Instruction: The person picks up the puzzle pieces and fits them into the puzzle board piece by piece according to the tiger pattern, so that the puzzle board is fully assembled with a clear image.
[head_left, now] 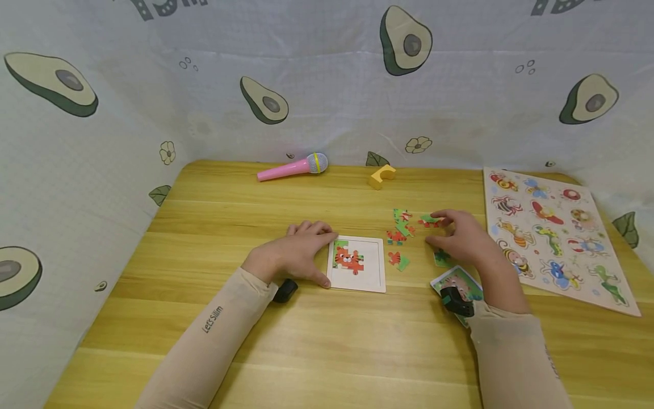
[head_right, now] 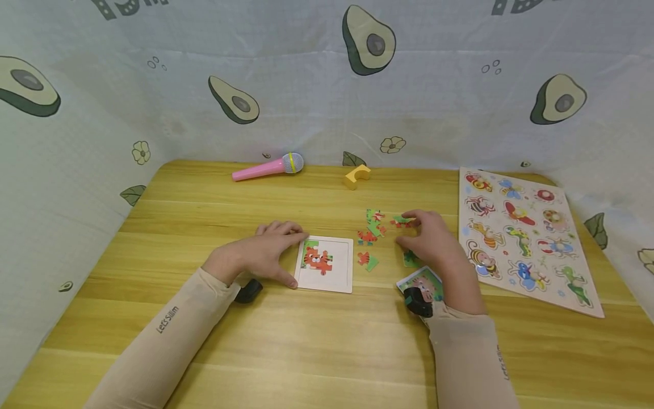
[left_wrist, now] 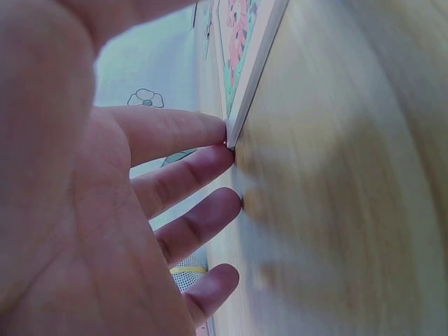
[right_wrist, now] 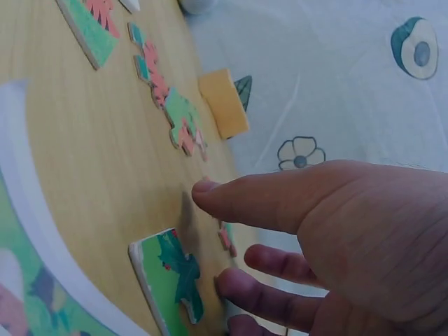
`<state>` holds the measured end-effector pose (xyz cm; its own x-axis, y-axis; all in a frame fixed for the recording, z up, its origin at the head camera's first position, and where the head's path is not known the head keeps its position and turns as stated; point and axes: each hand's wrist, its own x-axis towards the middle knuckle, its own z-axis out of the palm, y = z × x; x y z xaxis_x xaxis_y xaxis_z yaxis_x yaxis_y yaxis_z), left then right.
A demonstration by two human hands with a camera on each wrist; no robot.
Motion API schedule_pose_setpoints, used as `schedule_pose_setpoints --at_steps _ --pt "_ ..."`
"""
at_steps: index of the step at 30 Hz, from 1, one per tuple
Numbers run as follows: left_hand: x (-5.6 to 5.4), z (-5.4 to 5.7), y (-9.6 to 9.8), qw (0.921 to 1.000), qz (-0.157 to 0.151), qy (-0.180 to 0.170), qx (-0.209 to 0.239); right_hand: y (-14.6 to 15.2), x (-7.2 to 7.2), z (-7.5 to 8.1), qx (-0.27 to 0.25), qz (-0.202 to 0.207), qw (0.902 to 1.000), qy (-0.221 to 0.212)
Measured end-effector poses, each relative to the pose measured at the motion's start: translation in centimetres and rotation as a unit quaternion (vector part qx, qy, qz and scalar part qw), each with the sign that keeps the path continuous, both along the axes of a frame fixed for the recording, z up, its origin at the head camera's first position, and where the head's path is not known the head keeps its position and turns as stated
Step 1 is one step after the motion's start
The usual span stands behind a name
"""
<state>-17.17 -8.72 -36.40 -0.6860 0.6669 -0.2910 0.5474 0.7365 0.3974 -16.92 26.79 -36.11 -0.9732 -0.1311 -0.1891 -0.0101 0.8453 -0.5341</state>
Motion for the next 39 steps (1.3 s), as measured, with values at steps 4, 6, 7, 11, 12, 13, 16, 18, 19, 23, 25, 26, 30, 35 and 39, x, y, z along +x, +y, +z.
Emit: schedule_pose_setpoints --at_steps 4,6,7,11,12,13,16,18,19,23,25,26,30,35,39 --pt "0.0 0.0 0.0 1.0000 0.000 -0.001 0.000 0.3 -0.2 -0.4 0.008 -0.007 0.9999 0.004" --pt "0.0 0.0 0.0 1.0000 0.001 -0.001 0.000 0.4 -0.3 -0.5 0.013 0.002 0.9999 0.010" --pt "0.0 0.0 0.0 1.0000 0.001 -0.002 0.000 0.4 -0.3 -0.6 0.016 0.008 0.9998 0.012" --pt "0.0 0.0 0.0 1.0000 0.003 -0.004 0.001 0.3 -0.5 -0.8 0.027 0.027 0.9991 0.017" --pt "0.1 0.0 -0.1 1.0000 0.003 -0.004 0.001 0.3 -0.6 -0.8 0.029 0.027 0.9991 0.015" --pt "0.1 0.0 -0.1 1.0000 0.003 -0.005 0.002 0.3 -0.6 -0.9 0.030 0.026 0.9991 0.014" --pt "0.1 0.0 0.0 1.0000 0.003 -0.004 0.002 0.4 -0.5 -0.8 0.025 0.024 0.9994 0.010" --pt "0.1 0.0 0.0 1.0000 0.002 -0.003 0.001 0.5 -0.3 -0.7 0.017 0.027 0.9995 0.005" --pt "0.1 0.0 0.0 1.0000 0.002 -0.002 0.000 0.6 -0.3 -0.5 0.014 0.032 0.9994 0.004" --pt "0.0 0.0 0.0 1.0000 0.001 -0.002 0.001 0.6 -0.2 -0.1 0.019 0.053 0.9984 0.003" --pt "0.0 0.0 0.0 1.0000 0.001 -0.002 0.001 0.4 -0.3 0.0 0.027 0.057 0.9980 0.003" --pt "0.0 0.0 0.0 1.0000 0.001 -0.001 0.001 0.3 -0.3 0.0 0.030 0.056 0.9980 0.000" --pt "0.0 0.1 0.0 1.0000 0.000 -0.001 0.000 -0.1 -0.4 -0.3 0.029 0.047 0.9984 -0.009" --pt "0.1 0.2 0.0 1.0000 0.000 -0.004 0.002 -0.3 -0.3 -0.5 0.016 0.020 0.9996 -0.014" --pt "0.1 0.1 0.0 1.0000 0.002 -0.005 0.002 -0.3 -0.3 -0.4 0.018 0.016 0.9997 -0.008"
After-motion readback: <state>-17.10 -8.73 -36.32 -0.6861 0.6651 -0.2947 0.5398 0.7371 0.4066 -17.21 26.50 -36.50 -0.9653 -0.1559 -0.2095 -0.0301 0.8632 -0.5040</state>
